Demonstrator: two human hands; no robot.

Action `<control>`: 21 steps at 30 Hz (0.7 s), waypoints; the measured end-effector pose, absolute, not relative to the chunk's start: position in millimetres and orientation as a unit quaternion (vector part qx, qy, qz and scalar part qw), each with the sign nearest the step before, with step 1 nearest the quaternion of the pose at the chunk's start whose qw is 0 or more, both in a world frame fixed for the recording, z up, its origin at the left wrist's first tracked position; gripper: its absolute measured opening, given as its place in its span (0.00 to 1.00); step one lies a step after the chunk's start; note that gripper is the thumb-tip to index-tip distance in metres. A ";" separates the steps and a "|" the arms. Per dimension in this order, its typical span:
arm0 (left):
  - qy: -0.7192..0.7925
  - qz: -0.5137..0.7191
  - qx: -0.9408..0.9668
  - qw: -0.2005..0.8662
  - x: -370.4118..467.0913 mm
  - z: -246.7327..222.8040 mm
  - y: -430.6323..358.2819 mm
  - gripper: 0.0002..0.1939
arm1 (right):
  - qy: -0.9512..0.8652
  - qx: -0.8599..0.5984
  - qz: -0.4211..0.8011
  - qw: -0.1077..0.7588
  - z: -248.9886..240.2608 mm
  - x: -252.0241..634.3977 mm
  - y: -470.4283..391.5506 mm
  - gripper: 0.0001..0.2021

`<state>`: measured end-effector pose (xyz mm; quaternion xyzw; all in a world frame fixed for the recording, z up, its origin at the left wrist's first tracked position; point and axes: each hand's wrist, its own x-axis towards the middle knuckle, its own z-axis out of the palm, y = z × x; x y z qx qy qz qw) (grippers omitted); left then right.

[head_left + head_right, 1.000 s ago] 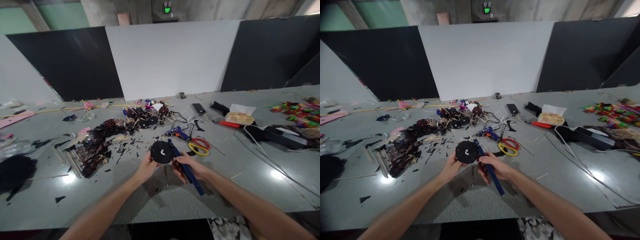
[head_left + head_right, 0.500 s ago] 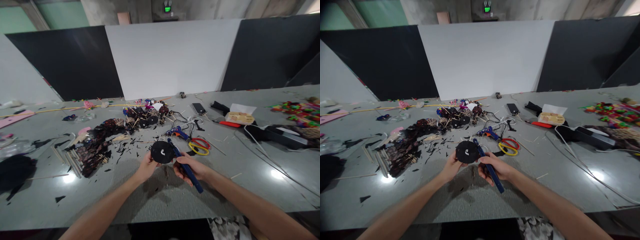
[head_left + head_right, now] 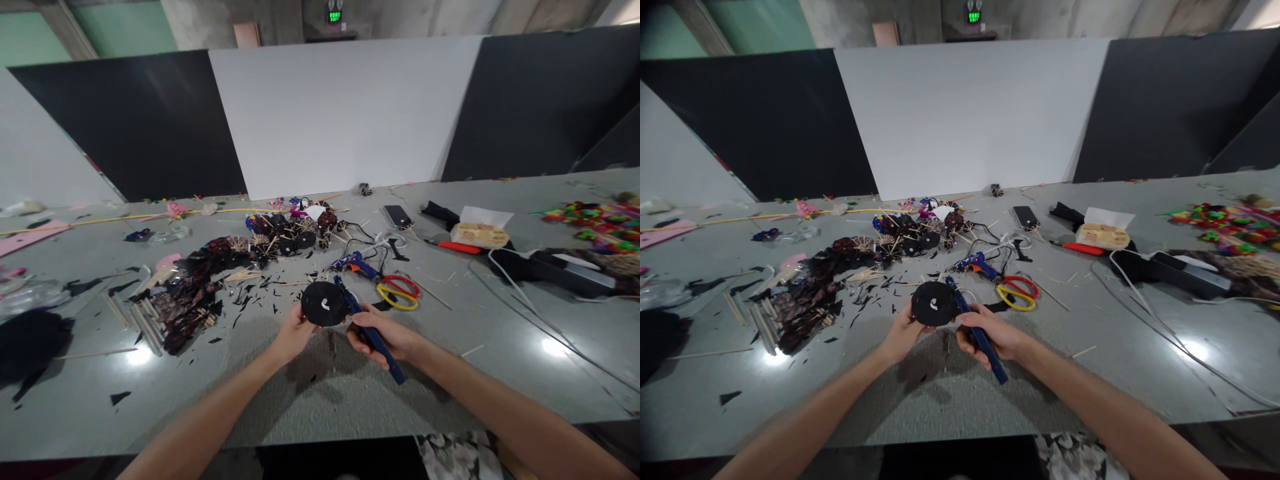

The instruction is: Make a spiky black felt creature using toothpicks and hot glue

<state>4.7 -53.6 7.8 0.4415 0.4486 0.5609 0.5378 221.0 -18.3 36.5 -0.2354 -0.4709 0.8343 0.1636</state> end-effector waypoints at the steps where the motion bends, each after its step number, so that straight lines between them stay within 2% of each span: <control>1: 0.447 0.562 0.443 0.537 4.6 7.5 -53.4 0.23 | -0.471 -0.237 0.834 0.164 35.8 221.1 -18.1 0.23; 8: 0.448 0.558 0.469 0.518 2.6 6.7 -51.9 0.22 | -0.463 -0.257 0.833 0.157 30.7 222.1 -17.5 0.26; 21: 0.471 0.534 0.503 0.490 -2.4 6.3 -48.6 0.18 | -0.464 -0.242 0.836 0.165 36.7 220.2 -19.2 0.22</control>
